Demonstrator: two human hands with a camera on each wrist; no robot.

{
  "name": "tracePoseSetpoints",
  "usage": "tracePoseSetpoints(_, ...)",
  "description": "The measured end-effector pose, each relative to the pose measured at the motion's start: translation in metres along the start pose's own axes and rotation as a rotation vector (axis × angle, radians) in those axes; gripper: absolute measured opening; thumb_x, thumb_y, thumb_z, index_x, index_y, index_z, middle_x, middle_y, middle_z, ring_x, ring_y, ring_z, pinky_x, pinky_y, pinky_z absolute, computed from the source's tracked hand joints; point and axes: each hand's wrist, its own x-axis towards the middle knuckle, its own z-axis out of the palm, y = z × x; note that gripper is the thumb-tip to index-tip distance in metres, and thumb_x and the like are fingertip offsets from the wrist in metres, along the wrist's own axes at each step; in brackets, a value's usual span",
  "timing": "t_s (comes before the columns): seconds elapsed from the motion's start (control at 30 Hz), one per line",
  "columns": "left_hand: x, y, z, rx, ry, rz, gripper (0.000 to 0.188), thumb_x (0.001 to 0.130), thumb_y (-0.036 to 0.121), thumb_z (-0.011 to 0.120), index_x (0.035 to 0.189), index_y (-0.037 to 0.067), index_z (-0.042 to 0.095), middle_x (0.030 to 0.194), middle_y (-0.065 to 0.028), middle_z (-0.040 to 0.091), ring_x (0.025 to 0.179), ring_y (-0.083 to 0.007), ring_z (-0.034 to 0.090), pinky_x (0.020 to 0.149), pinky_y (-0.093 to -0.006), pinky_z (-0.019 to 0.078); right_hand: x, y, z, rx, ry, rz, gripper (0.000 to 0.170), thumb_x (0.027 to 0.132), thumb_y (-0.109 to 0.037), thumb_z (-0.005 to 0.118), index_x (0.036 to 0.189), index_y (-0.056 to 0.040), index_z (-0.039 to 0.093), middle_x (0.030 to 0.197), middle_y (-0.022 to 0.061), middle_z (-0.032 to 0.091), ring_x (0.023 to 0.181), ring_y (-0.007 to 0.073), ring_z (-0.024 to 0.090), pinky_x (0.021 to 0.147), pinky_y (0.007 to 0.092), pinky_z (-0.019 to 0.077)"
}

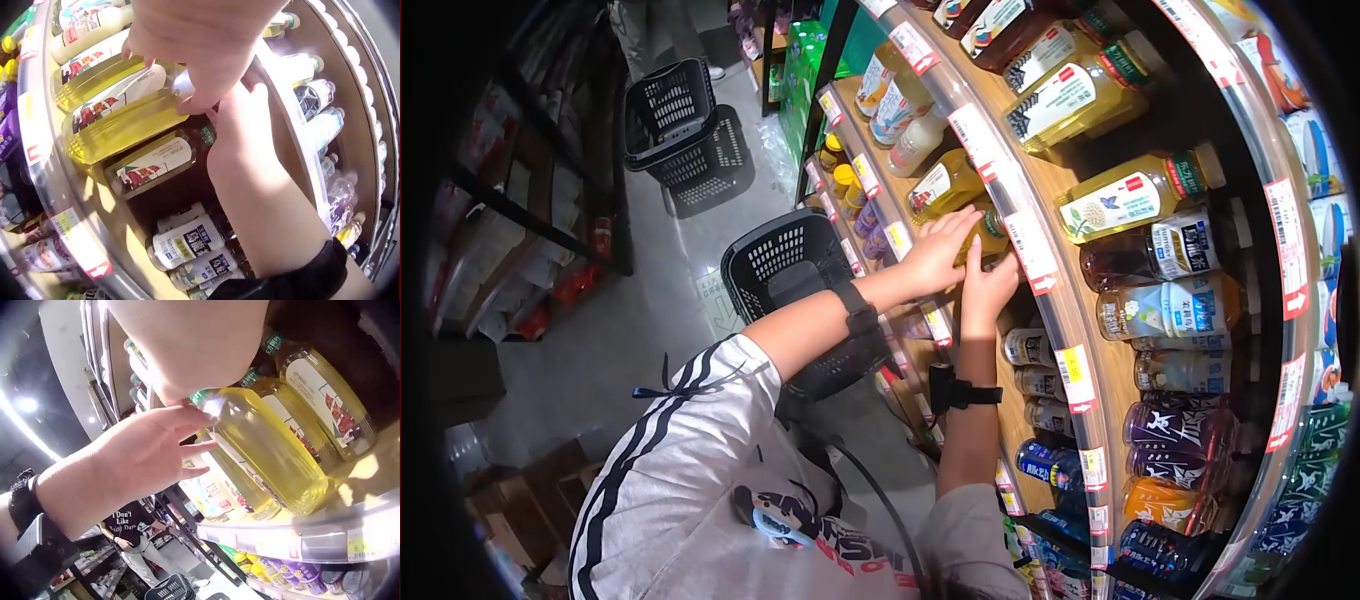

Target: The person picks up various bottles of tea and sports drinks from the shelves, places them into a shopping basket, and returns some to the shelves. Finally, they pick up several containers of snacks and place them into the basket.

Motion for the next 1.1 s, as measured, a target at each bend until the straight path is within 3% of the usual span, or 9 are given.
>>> tracePoseSetpoints(0.07,-0.012,0.011,-0.002,-0.046,0.027,0.038,0.076,0.072,0.017,0.063,0.137,0.005,0.025,0.135,-0.0205,0.037,0.126,-0.0355,0.034,0.102,-0.0436,0.0275,-0.004,0.009,0.002,-0.081,0.221,-0.176,0.055,0.072,-0.019,0.075,0.111,0.0084,0.048,0.099,0.0233,0.058,0.087,0.0319,0.057,0.077,0.0381,0.0455)
tracePoseSetpoints(0.13,-0.028,0.016,-0.004,-0.075,-0.096,0.004,0.086,0.068,0.014,0.065,0.141,0.008,0.019,0.139,-0.0178,0.032,0.127,-0.0331,0.033,0.102,-0.0445,0.0264,-0.014,0.002,-0.009,0.118,0.193,0.058,0.061,0.068,-0.018,0.079,0.113,0.0083,0.047,0.096,0.018,0.055,0.077,0.0205,0.053,0.07,0.0314,0.0454)
tracePoseSetpoints(0.2,-0.045,0.02,-0.001,-0.061,-0.16,0.036,0.089,0.067,0.013,0.065,0.141,0.009,0.016,0.142,-0.0158,0.028,0.128,-0.0321,0.032,0.103,-0.0456,0.0253,-0.024,-0.004,-0.01,0.008,0.36,0.176,0.072,0.064,-0.022,0.082,0.119,0.0062,0.045,0.102,0.0178,0.054,0.085,0.0258,0.054,0.074,0.0354,0.0444)
tracePoseSetpoints(0.23,-0.054,0.024,-0.002,-0.042,-0.219,0.027,0.09,0.068,0.013,0.065,0.143,0.01,0.014,0.146,-0.0125,0.022,0.13,-0.0303,0.03,0.103,-0.0469,0.0239,-0.025,-0.008,-0.021,0.018,0.263,0.396,0.07,0.063,-0.025,0.083,0.115,0.0065,0.049,0.101,0.0196,0.055,0.083,0.0277,0.055,0.074,0.037,0.0445)
tracePoseSetpoints(0.37,-0.073,0.031,0.002,-0.107,-0.245,0.012,0.089,0.07,0.013,0.063,0.143,0.01,0.012,0.147,-0.0119,0.021,0.13,-0.0293,0.031,0.103,-0.0474,0.0243,-0.032,0.006,-0.047,-0.158,0.069,0.281,0.051,0.069,-0.025,0.077,0.107,0.0022,0.056,0.104,0.0173,0.06,0.079,0.032,0.059,0.074,0.0419,0.047)
tracePoseSetpoints(0.5,-0.092,0.04,0.008,-0.124,-0.259,-0.028,0.085,0.07,0.011,0.062,0.141,0.009,0.015,0.142,-0.0174,0.028,0.126,-0.0333,0.037,0.102,-0.0467,0.0279,-0.06,-0.002,-0.057,0.206,-0.041,0.549,0.028,0.079,-0.008,0.066,0.104,0.0005,0.056,0.107,0.0091,0.058,0.074,0.0113,0.056,0.047,0.0209,0.0448)
tracePoseSetpoints(0.73,-0.184,0.04,-0.02,-0.067,-0.288,-0.284,0.08,0.071,0.007,0.062,0.139,0.008,0.02,0.139,-0.0208,0.027,0.123,-0.0385,0.037,0.098,-0.042,0.0361,-0.129,0.005,-0.086,0.12,0.185,-0.042,0.017,0.082,-0.007,0.061,0.097,0.0011,0.056,0.109,0.0146,0.057,0.086,0.0191,0.057,0.064,0.0262,0.0496)
tracePoseSetpoints(0.93,-0.228,0.005,-0.027,0.011,-0.279,-0.46,0.095,0.064,0.012,0.074,0.14,0.013,0.018,0.143,-0.018,0.017,0.123,-0.0398,0.034,0.1,-0.0441,0.0331,-0.186,-0.021,-0.136,0.132,0.016,0.094,0.014,0.08,-0.003,0.06,0.092,0.0009,0.055,0.105,0.0174,0.058,0.093,0.0258,0.056,0.086,0.0356,0.0445)
tracePoseSetpoints(1.1,-0.272,-0.079,0.009,0.233,-0.298,-0.535,0.088,0.062,0.019,0.075,0.136,0.014,0.028,0.142,-0.0198,0.017,0.13,-0.0414,0.021,0.104,-0.0494,0.0231,-0.238,0.015,-0.052,0.087,-0.396,0.335,0.014,0.076,-0.002,0.062,0.089,-0.001,0.057,0.103,0.0148,0.061,0.096,0.0234,0.056,0.087,0.0332,0.0439)
